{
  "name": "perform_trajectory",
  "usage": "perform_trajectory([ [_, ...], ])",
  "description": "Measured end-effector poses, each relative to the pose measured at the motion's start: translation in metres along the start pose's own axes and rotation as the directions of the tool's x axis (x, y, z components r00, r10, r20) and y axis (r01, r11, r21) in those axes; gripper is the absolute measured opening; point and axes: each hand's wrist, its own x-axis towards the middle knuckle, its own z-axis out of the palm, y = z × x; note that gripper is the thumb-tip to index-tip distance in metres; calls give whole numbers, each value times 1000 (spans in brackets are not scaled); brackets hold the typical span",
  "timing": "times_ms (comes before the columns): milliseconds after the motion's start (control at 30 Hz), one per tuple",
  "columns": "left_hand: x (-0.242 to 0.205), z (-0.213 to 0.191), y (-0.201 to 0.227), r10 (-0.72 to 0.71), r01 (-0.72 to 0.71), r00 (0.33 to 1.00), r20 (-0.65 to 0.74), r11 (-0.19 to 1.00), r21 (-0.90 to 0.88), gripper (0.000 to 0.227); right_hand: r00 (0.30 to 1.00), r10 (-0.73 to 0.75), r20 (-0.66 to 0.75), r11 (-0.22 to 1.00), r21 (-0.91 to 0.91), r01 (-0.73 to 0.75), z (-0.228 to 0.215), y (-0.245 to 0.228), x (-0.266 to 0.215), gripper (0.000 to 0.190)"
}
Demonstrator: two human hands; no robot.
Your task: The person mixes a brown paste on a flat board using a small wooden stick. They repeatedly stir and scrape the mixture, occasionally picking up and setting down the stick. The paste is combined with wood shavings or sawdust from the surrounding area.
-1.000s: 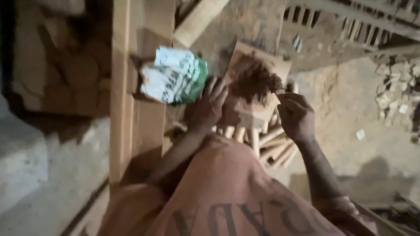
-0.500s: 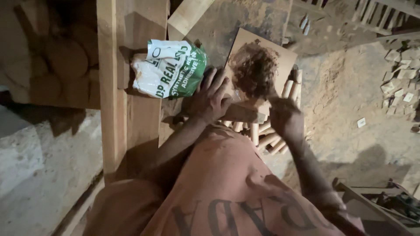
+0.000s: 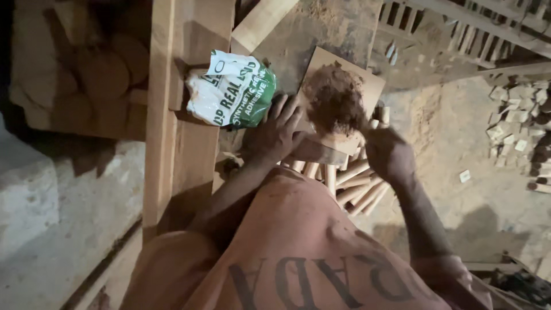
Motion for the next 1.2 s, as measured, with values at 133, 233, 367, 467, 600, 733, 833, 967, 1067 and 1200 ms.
perform_trajectory([
  [133,7,-5,1,-6,4,999,-48,1000,-27,59,1000,9,-3,996,83,-8,11,-8,-23,24],
  [233,-3,-2,3,18,-18,999,-35,1000,-4,55,996,-84,2,993,81,83,27,-7,-12,29],
  [367,-8,3,-3,57,-51,997,-55,992,114,44,999,-38,-18,992,119,40,41,-8,36,26],
  [467,-2,8,-9,79,-75,995,-67,996,48,44,989,-68,-131,990,115,84,34,-13,57,24],
  [600,10,10,-14,166,-127,961,-220,975,182,48,995,21,-101,994,110,-9,21,-21,31,24],
  [733,-4,11,-4,66,-57,992,-107,995,78,56,996,-47,-69,996,76,52,19,-30,-20,36],
  [833,-3,2,-3,36,-31,996,-86,998,52,54,997,61,-45,991,122,-55,26,-37,-18,34],
  [967,-1,0,-3,42,-45,999,15,967,252,46,1000,-22,-20,995,92,23,45,-36,14,37],
  [1067,3,1,-1,10,-27,998,66,966,257,49,995,-39,-87,985,162,53,45,-31,41,21],
  [1200,12,0,-4,-86,84,989,123,996,22,69,853,502,141,635,610,-475,15,-25,57,20],
])
